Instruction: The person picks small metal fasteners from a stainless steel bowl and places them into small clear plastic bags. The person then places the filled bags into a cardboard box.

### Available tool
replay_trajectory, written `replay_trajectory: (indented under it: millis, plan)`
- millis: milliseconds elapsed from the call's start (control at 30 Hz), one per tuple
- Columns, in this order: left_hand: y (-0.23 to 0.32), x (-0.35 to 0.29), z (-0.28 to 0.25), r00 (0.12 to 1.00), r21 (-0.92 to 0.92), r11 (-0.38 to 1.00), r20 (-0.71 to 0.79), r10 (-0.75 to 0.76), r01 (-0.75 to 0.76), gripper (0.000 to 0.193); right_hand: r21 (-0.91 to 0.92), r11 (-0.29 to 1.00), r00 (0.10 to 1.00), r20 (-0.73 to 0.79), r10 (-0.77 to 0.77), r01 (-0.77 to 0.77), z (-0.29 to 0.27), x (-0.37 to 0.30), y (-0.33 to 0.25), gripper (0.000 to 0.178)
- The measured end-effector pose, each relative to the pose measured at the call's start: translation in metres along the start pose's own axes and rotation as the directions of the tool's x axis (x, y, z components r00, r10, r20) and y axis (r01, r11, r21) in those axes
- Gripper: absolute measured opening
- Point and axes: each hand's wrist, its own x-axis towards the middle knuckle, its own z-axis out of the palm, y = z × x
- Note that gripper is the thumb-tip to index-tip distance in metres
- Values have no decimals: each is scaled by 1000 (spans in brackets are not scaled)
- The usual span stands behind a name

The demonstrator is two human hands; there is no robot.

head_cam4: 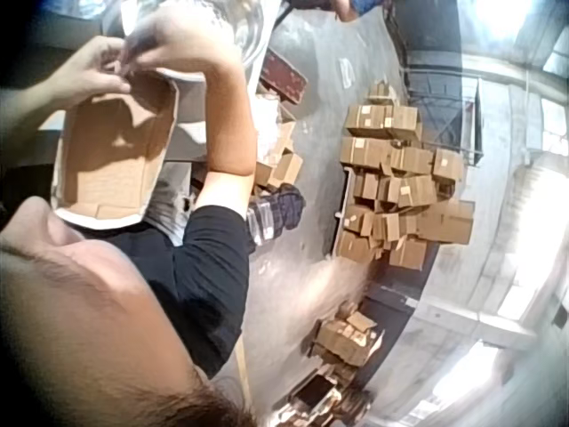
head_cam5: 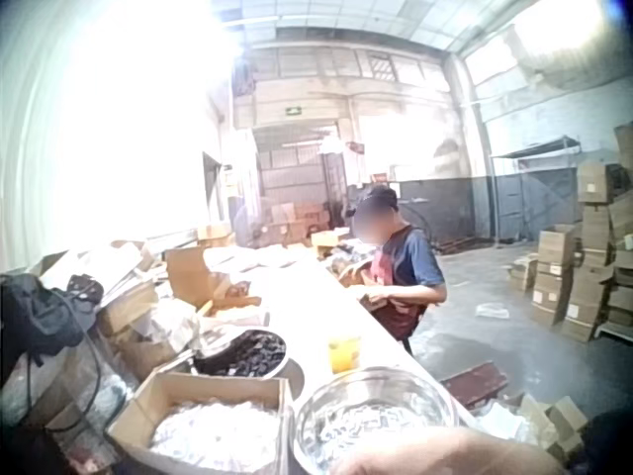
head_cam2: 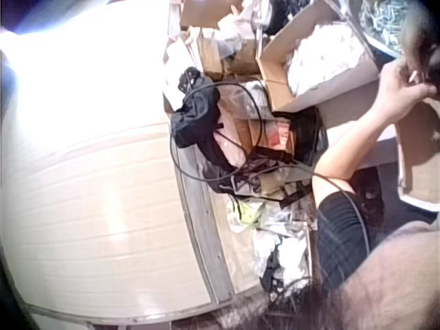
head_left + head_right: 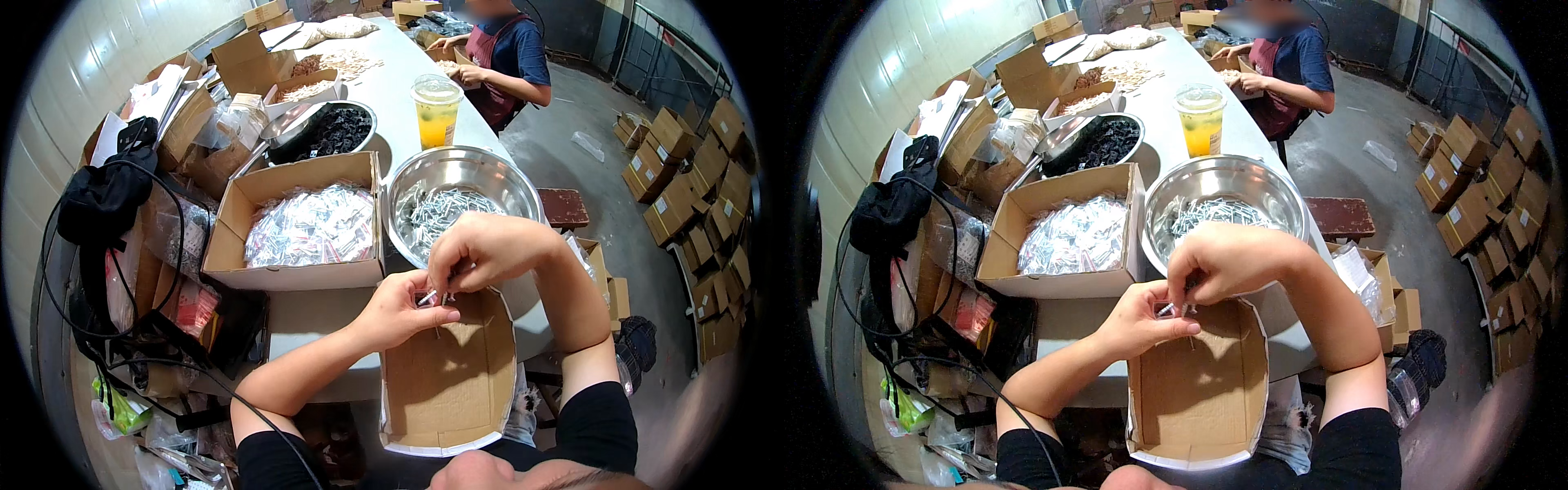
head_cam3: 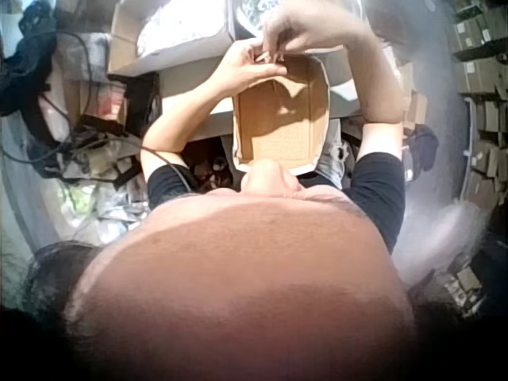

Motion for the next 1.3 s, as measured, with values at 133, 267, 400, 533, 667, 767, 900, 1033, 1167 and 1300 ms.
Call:
replay_trajectory:
  millis: [133,267,400,533,667,767,900,1033,1167,1300]
  plan:
    - [-2,0,2,999,227,973,22,37,-41,26,-239,971,1000,8,-13,15,8,-2,-10,15]
    - [9,-3,7,996,339,938,-19,88,-77,31,-244,969,993,-92,-67,42,17,0,-23,14]
    - [4,-2,6,985,257,953,-20,170,-159,26,-249,968,977,-193,-86,36,30,2,-25,14]
    - [0,-3,1,996,87,992,9,91,-92,24,-303,952,970,-208,-121,54,35,2,-28,13]
    - [-7,1,0,995,9,995,-3,104,-104,22,-349,937,955,-276,-108,5,36,-1,-26,16]
    - [-6,1,1,995,-53,993,-4,101,-101,23,-372,928,955,-276,-105,-6,36,-1,-29,19]
    - [1,-2,-1,992,-17,992,-5,123,-123,24,-298,953,951,-273,-145,60,34,-2,-33,17]
    - [-12,-1,-9,991,-210,972,66,119,-103,42,-208,976,943,-309,-127,63,27,-3,-36,14]
    - [-12,-1,-10,974,-468,876,115,196,-121,58,-462,878,931,-250,-264,125,32,1,-25,17]
    - [1,-2,-8,945,-377,867,-123,302,-326,45,-341,929,908,-327,-263,146,23,5,-20,13]
